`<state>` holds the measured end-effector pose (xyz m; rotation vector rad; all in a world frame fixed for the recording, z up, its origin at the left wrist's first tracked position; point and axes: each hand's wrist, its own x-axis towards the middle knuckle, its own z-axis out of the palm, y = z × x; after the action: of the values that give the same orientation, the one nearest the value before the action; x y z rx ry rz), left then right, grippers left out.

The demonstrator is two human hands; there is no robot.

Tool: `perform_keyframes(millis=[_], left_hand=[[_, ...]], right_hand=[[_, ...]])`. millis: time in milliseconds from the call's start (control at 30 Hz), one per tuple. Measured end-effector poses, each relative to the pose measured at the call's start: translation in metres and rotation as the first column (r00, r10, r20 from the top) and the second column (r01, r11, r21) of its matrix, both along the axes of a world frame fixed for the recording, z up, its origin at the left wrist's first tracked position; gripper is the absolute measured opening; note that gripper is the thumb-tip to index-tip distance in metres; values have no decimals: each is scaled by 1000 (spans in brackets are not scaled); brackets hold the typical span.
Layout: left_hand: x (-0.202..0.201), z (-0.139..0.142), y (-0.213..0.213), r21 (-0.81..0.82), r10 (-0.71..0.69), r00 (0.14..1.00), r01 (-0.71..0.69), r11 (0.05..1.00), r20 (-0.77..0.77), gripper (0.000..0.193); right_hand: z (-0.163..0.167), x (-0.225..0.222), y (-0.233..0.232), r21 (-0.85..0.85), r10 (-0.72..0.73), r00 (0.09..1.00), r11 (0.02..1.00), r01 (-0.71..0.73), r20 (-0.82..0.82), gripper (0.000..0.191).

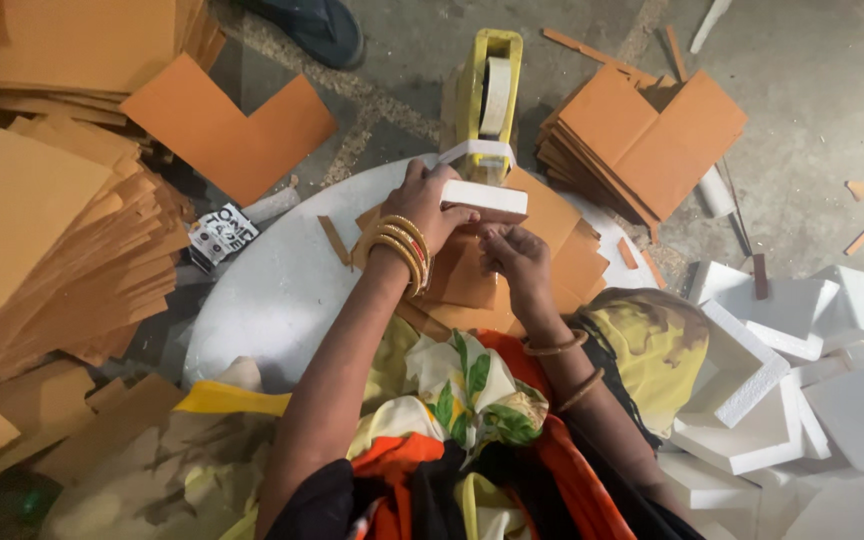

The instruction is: The person folds flat orange cardboard pieces into box shapes and inserts white foam inserts into them. The person uses a tape dispenser to seal the cardboard flaps and stacks the finished boxes.

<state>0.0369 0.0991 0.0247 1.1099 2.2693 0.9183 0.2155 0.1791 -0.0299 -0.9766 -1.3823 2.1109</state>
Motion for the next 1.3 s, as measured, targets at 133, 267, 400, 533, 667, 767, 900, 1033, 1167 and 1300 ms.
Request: perform_keyframes(millis=[133, 267, 400, 533, 667, 767, 900, 1033, 1167, 1300], left_hand=[[-1, -2, -1, 8, -5, 1000, 5, 1000, 8, 50], [-1, -2, -1, 12, -12, 1000, 12, 1000, 0, 50], [0, -3, -3, 23, -9, 1000, 9, 1000, 2, 50], [0, -4, -6, 31, -7, 1000, 8, 999, -12, 48], [1, -6, -8, 60, -11, 1000, 13, 998, -27, 49], [5, -8, -11, 28, -27, 999, 28, 999, -31, 49], [8, -10, -14, 56, -7, 999, 9, 998, -41, 48], [9, -11, -17, 83, -12, 997, 18, 996, -70, 47], [11, -8, -17, 63, -5, 997, 9, 998, -73, 48], [11, -1, -18, 24, -3, 998, 4, 1000, -56, 46]], right_hand=[[1, -9, -9, -82, -108, 994, 991, 108, -7, 20], [3, -16, -14, -144, -160, 987, 976, 161, 22, 23], [8, -21, -17, -100, -191, 979, 975, 197, 71, 24], [15, -19, -13, 175, -192, 950, 973, 152, 246, 32], [16, -13, -2, 625, -261, 844, 773, -108, 469, 45], [11, -11, 2, 600, -173, 875, 785, -155, 452, 50], [8, -4, 26, 624, -63, 904, 743, -241, 424, 57], [28, -1, 65, 342, 0, 992, 939, -42, 123, 63], [42, -19, 82, 192, 205, 971, 955, -226, 124, 67], [40, -43, 89, 161, 281, 945, 938, -307, 165, 72]])
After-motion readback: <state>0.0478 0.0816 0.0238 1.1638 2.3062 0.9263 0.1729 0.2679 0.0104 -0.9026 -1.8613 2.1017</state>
